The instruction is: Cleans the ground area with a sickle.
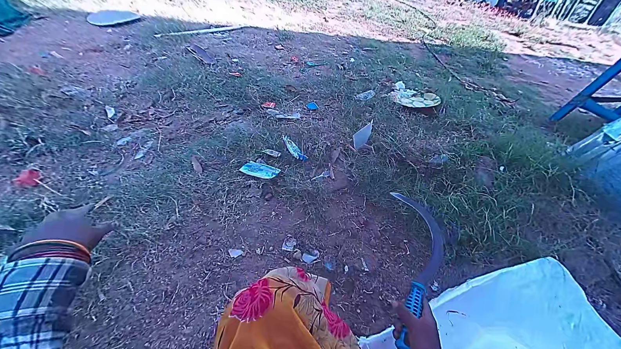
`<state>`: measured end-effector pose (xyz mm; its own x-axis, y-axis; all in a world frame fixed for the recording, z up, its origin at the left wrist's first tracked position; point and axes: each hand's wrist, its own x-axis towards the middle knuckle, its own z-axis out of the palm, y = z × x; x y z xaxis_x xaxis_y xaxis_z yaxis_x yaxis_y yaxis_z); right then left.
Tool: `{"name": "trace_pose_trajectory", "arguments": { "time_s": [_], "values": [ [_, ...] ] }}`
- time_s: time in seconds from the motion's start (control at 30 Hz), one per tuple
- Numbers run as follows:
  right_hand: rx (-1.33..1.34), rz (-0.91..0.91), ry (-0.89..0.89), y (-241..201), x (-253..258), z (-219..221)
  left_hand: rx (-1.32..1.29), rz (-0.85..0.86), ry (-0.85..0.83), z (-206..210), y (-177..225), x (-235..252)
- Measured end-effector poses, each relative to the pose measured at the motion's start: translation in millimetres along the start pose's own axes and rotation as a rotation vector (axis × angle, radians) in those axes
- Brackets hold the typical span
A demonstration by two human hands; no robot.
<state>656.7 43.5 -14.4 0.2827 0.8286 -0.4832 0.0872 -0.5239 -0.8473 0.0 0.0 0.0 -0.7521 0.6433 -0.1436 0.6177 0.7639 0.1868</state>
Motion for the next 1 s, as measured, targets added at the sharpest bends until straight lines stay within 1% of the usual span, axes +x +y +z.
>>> {"name": "trace_pose_trajectory", "arguments": {
  "time_s": [0.1,0.17,0.2,0.27,0.33,0.4,0.47,0.5,0.57,0.63,0.7,0.73,0.77,0.8,0.87,0.9,0.93,1.0],
  "values": [
    [-0.045,0.019,-0.076,-6,-14,12,-0.214,0.244,-0.177,29,165,-42],
    [-0.073,0.019,-0.109,-4,-16,17,-0.343,0.387,-0.321,50,260,-67],
    [-0.089,0.019,-0.123,-1,-15,18,-0.378,0.464,-0.405,60,300,-80],
    [-0.116,0.025,-0.142,3,-12,19,-0.428,0.583,-0.563,71,362,-109],
    [-0.122,0.048,-0.154,8,-8,24,-0.457,0.656,-0.691,74,397,-134],
    [-0.126,0.074,-0.170,10,-1,33,-0.558,0.690,-0.808,85,412,-147],
    [-0.138,0.087,-0.203,5,8,45,-0.677,0.660,-0.932,105,413,-151],
    [-0.159,0.084,-0.223,-1,13,53,-0.728,0.613,-1.002,117,411,-152],
    [-0.221,0.077,-0.278,-18,22,71,-0.834,0.466,-1.170,134,403,-153],
    [-0.241,0.048,-0.367,-31,36,94,-0.934,0.388,-1.292,145,396,-147],
    [-0.157,-0.029,-0.488,-38,49,119,-1.022,0.405,-1.351,145,394,-135],
    [-0.110,-0.083,-0.559,-40,57,132,-1.088,0.441,-1.361,143,393,-129],
    [-0.099,-0.138,-0.611,-43,65,141,-1.197,0.431,-1.347,143,391,-122],
    [-0.115,-0.195,-0.641,-47,74,148,-1.318,0.383,-1.299,144,390,-115],
    [-0.206,-0.265,-0.668,-49,93,157,-1.504,0.252,-1.123,147,387,-104],
    [-0.313,-0.324,-0.646,-47,102,161,-1.534,0.194,-1.020,149,385,-97],
    [-0.480,-0.399,-0.627,-45,111,164,-1.517,0.157,-0.914,152,382,-90],
    [-0.908,-0.437,-0.674,-39,120,172,-1.398,0.123,-0.720,156,376,-77]
  ]
}}
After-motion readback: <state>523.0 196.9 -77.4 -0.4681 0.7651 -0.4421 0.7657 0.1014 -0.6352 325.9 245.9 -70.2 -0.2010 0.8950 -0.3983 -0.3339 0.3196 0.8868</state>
